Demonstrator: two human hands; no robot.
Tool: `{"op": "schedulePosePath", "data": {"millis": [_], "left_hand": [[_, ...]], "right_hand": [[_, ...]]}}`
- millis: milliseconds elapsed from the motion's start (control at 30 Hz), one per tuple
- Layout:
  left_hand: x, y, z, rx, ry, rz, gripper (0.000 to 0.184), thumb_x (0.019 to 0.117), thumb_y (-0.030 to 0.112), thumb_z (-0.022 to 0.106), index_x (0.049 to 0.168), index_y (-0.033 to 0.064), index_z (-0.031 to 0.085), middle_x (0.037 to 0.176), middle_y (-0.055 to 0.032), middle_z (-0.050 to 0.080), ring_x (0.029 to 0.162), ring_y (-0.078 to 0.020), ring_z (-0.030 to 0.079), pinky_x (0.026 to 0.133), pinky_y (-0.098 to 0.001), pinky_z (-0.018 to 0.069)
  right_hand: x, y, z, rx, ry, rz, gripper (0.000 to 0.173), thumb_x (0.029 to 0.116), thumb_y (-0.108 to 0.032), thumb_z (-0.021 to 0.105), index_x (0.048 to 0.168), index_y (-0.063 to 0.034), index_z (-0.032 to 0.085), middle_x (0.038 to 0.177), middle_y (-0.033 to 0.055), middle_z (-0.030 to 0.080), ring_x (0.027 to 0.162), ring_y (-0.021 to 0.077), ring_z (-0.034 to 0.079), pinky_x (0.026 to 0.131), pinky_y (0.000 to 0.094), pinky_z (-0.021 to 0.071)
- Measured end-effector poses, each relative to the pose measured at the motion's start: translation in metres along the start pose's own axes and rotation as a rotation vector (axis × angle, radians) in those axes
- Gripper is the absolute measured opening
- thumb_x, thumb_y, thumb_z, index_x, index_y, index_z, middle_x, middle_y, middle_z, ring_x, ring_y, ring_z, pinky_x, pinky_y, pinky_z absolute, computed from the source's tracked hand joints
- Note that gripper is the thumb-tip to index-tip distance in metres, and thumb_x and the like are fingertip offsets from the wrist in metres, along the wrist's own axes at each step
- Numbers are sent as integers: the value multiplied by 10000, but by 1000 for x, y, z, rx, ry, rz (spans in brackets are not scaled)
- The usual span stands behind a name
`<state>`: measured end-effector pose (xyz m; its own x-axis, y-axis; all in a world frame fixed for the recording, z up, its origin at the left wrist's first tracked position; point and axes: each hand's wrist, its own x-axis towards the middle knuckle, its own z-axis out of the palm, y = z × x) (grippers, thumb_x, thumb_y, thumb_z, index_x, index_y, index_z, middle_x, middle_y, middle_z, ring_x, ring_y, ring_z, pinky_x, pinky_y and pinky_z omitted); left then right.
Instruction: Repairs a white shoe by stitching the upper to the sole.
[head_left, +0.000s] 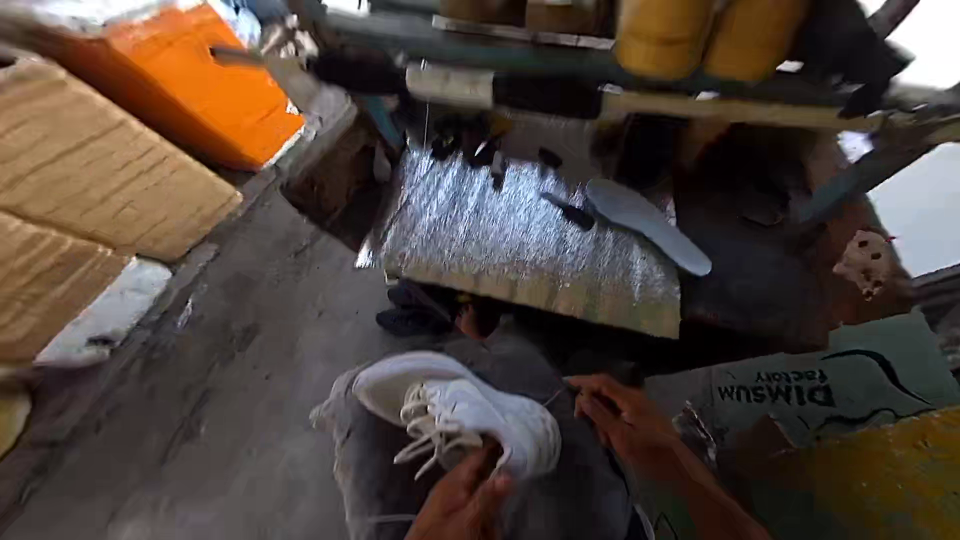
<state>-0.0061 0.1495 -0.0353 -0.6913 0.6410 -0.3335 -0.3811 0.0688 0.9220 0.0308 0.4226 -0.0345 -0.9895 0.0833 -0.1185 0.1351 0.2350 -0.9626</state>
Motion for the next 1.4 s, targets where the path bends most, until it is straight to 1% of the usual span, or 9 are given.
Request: {"op": "schedulePosePath", "data": {"millis": [100,233,733,900,1000,1067,1133,1167,1400], "left_hand": [[5,-14,-5,-47,-44,66,409,1042,403,571,1374,165,566,1047,50,708,547,-33,606,448,-227,554],[5,-21,-4,-147,-83,100,410,1045,378,575,1375,136,561,1090,35,698,574,-30,606,463,-216,552],[10,-22,-12,-321,-140,92,289,1037,251,610,1295,135,547,1077,27,700,601,-10,610,450,-174,521],[14,-25,-11,-345,-160,53,230,1023,237,639,1217,130,578,975,35,702,546,-1,584,413,-169,492],[19,-27,-6,-364,-116,57,166,1007,198,665,1148,116,634,912,63,719,514,36,556,400,-144,461],[22,-33,-2,-344,-71,137,173,995,168,677,1145,82,660,962,66,730,657,46,618,558,-140,529],[25,-38,-1,-327,-48,226,208,989,129,677,1170,27,665,1039,28,739,887,-19,688,819,-228,592],[25,-39,1,-315,-32,247,210,987,120,678,1170,17,664,1046,21,739,930,-36,695,859,-252,595],[24,-39,-4,-253,44,247,221,986,138,684,1160,7,651,1010,10,734,913,-50,693,839,-268,594]], "right_hand": [[2,-6,-4,-201,-160,-100,279,1066,-223,534,1243,-135,732,981,-5,713,754,8,629,675,190,555],[6,-3,-4,-345,-263,-159,276,1061,-247,544,1225,-171,753,978,-6,720,814,7,644,729,191,554],[12,-4,-11,-403,-395,-128,292,1059,-236,527,1252,-231,747,910,-29,699,780,-4,615,694,178,520],[36,-25,-26,-587,-599,-164,317,1051,-274,489,1219,-259,756,926,-43,719,778,36,650,665,259,545],[56,-40,-25,-726,-733,-201,317,1022,-273,469,1124,-254,768,919,-70,736,751,56,671,616,306,546],[62,-47,-17,-816,-767,-215,286,1010,-269,462,1054,-244,744,859,-64,715,686,95,659,544,349,517],[62,-49,-9,-878,-778,-212,268,1013,-261,456,1035,-214,719,843,-21,705,682,160,674,522,401,515],[61,-50,-4,-902,-773,-213,266,1016,-259,451,1031,-205,711,839,-7,702,685,181,680,517,416,516],[43,-44,27,-990,-626,-251,211,1019,-215,473,974,-139,665,779,46,655,594,231,648,454,420,495]]}}
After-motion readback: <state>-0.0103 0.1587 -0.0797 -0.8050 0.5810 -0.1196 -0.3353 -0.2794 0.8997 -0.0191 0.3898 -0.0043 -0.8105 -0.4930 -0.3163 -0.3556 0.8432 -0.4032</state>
